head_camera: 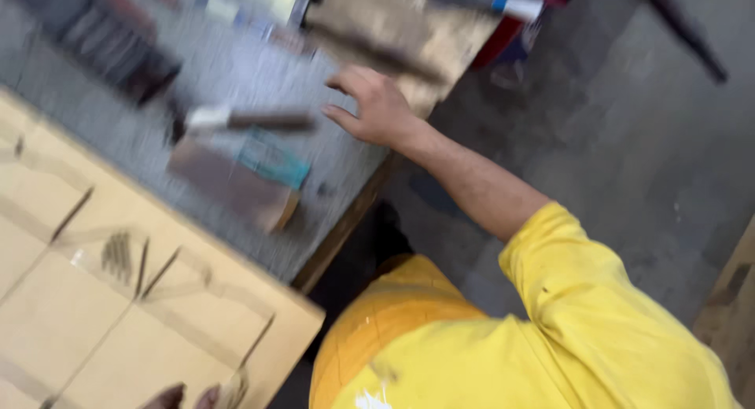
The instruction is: The person uses a wooden block to tap small dark pieces into recessed slots on a wooden board with cut-out puzzle shapes. The person repeatedly picks up pieces, positions them, and taps them into place using the block.
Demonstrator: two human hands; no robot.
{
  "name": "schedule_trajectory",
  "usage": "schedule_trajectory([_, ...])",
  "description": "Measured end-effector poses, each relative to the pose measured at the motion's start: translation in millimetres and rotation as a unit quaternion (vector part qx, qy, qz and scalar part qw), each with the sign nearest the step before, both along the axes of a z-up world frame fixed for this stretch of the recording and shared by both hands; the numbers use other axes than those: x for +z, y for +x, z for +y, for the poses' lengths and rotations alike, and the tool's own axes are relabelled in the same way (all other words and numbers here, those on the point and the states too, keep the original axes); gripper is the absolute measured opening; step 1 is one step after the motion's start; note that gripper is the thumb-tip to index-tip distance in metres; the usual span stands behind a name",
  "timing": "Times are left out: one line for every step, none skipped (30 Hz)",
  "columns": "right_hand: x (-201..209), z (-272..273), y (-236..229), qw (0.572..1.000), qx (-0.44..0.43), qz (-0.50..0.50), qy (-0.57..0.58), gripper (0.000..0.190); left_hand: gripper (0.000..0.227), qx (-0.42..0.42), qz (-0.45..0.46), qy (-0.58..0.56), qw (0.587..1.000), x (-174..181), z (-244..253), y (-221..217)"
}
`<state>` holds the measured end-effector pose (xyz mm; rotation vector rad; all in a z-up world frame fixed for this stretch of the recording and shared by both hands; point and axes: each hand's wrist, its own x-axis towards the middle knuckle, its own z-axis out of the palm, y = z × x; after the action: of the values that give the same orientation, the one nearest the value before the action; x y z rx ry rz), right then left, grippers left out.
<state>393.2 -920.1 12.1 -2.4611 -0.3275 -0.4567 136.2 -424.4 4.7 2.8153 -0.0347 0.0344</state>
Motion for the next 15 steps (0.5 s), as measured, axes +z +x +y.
schedule_trajectory([-6, -40, 12, 0.999, -0.035, 0.005, -0.020, 0.043, 0.052, -0.023, 0.005, -0.017, 1.000, -9, -34, 21])
schedule_trajectory([-17, -76, 18, 0.997, -0.069, 0.018, -0.035, 0.043, 0.051, -0.048, 0.018, -0.029, 0.998, -11, -60, 35])
schedule_trajectory([-24, -116, 35, 0.988, -0.135, 0.066, -0.034, 0.040, 0.049, -0.073, 0.028, -0.036, 0.996, -11, -83, 47])
schedule_trajectory([-29, -157, 54, 0.973, -0.196, 0.116, -0.034, 0.037, 0.048, -0.093, 0.041, -0.044, 0.994, -8, -105, 56])
schedule_trajectory([-36, -190, 64, 0.970, -0.222, 0.101, -0.025, 0.040, 0.046, -0.114, 0.053, -0.050, 0.991, -4, -125, 64])
schedule_trajectory([-43, -214, 83, 0.968, -0.238, 0.079, -0.017, 0.044, 0.045, -0.120, 0.057, -0.054, 0.990, 1, -146, 72])
schedule_trajectory([-48, -231, 105, 0.967, -0.244, 0.062, -0.038, 0.047, 0.044, -0.125, 0.065, -0.056, 0.988, 8, -164, 81])
schedule_trajectory([-53, -246, 122, 0.964, -0.254, 0.046, -0.059, 0.050, 0.041, -0.135, 0.073, -0.061, 0.986, 14, -180, 91])
schedule_trajectory([-57, -259, 136, 0.961, -0.265, 0.030, -0.079, 0.054, 0.041, -0.144, 0.078, -0.043, 0.986, 22, -194, 100])
schedule_trajectory([-60, -268, 149, 0.959, -0.266, 0.048, -0.083, 0.058, 0.041, -0.152, 0.085, -0.026, 0.984, 30, -207, 107])
schedule_trajectory([-63, -274, 162, 0.957, -0.267, 0.066, -0.088, 0.062, 0.040, -0.161, 0.092, -0.008, 0.983, 36, -220, 114])
schedule_trajectory([-67, -278, 171, 0.955, -0.269, 0.085, -0.092, 0.066, 0.039, -0.162, 0.080, -0.018, 0.983, 40, -233, 117])
schedule_trajectory([-70, -285, 176, 0.955, -0.253, 0.105, -0.113, 0.062, 0.038, -0.162, 0.069, -0.028, 0.984, 42, -245, 119])
schedule_trajectory([-71, -292, 185, 0.954, -0.239, 0.121, -0.133, 0.058, 0.037, -0.163, 0.054, -0.037, 0.984, 43, -254, 123])
schedule_trajectory([-75, -300, 192, 0.953, -0.224, 0.136, -0.153, 0.055, 0.037, -0.158, 0.068, -0.028, 0.985, 44, -260, 126])
